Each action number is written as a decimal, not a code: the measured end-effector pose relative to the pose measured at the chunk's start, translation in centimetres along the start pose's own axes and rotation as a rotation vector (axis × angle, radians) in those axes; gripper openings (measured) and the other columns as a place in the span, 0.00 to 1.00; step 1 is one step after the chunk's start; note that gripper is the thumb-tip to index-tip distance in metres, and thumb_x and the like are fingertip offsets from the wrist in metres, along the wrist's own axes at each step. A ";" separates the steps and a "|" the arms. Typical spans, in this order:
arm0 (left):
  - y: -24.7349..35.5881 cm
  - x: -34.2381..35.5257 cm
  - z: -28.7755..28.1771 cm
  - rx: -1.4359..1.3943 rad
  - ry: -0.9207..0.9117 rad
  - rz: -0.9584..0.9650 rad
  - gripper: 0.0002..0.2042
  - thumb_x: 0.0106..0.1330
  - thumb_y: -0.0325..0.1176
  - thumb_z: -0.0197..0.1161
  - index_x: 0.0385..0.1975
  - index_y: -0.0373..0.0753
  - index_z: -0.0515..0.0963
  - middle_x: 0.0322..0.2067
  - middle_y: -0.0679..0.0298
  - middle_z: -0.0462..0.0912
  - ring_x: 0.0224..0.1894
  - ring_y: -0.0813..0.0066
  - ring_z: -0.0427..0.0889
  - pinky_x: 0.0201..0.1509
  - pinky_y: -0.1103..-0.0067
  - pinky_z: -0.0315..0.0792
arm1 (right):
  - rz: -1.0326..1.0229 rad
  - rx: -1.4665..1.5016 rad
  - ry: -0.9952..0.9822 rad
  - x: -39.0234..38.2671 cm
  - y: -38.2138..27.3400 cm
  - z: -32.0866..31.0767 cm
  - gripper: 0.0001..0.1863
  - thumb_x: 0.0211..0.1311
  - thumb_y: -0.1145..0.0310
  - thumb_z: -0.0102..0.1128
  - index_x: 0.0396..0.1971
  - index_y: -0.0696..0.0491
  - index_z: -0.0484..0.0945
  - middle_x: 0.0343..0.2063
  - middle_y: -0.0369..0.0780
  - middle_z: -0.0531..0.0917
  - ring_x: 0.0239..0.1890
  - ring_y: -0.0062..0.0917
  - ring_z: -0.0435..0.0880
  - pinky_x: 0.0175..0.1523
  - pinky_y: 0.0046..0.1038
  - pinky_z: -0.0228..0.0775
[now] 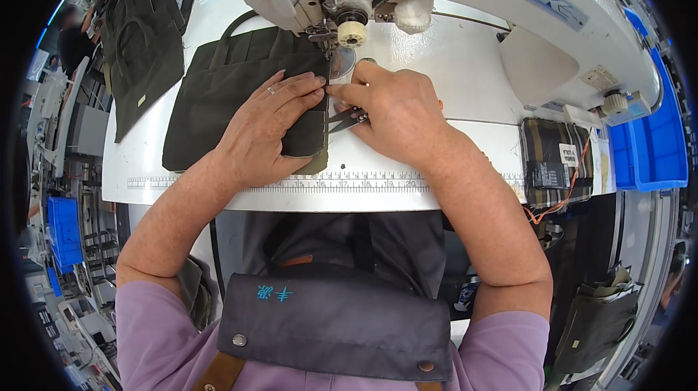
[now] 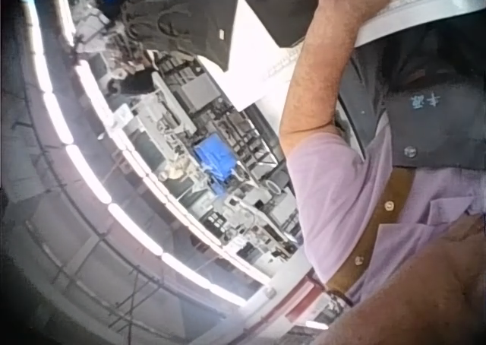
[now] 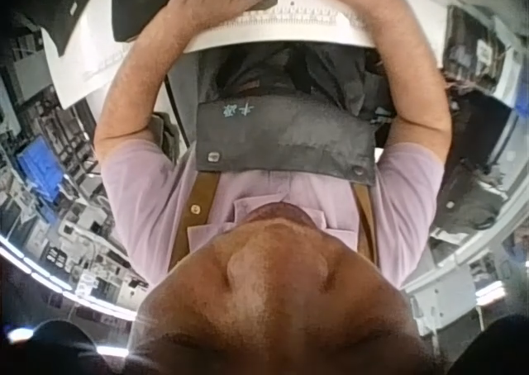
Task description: Sewing structural components and seams on fabric bags using an industrial sewing machine.
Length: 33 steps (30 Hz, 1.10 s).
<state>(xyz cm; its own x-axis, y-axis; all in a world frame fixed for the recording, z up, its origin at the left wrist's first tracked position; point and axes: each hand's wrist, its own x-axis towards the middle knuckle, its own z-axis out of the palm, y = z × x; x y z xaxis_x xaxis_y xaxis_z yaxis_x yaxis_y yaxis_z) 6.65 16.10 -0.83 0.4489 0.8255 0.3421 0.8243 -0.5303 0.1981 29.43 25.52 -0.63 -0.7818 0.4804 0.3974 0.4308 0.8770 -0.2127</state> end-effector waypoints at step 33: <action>-2.3 2.1 0.8 -0.026 -0.006 -0.075 0.36 0.51 0.42 0.76 0.61 0.30 0.77 0.63 0.53 0.74 0.68 0.55 0.73 0.77 0.54 0.61 | 0.051 -0.166 -0.037 1.0 0.1 0.2 0.28 0.47 0.70 0.72 0.54 0.47 0.82 0.34 0.37 0.81 0.31 0.34 0.86 0.34 0.36 0.78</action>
<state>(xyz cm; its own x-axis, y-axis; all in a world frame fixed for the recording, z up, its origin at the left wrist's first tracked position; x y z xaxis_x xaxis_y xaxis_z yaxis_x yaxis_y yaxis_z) 6.00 19.20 -1.26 0.3882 0.8642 0.3201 0.8465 -0.4717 0.2469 28.62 26.12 -0.42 -0.7716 0.5272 0.3558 0.5368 0.8399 -0.0805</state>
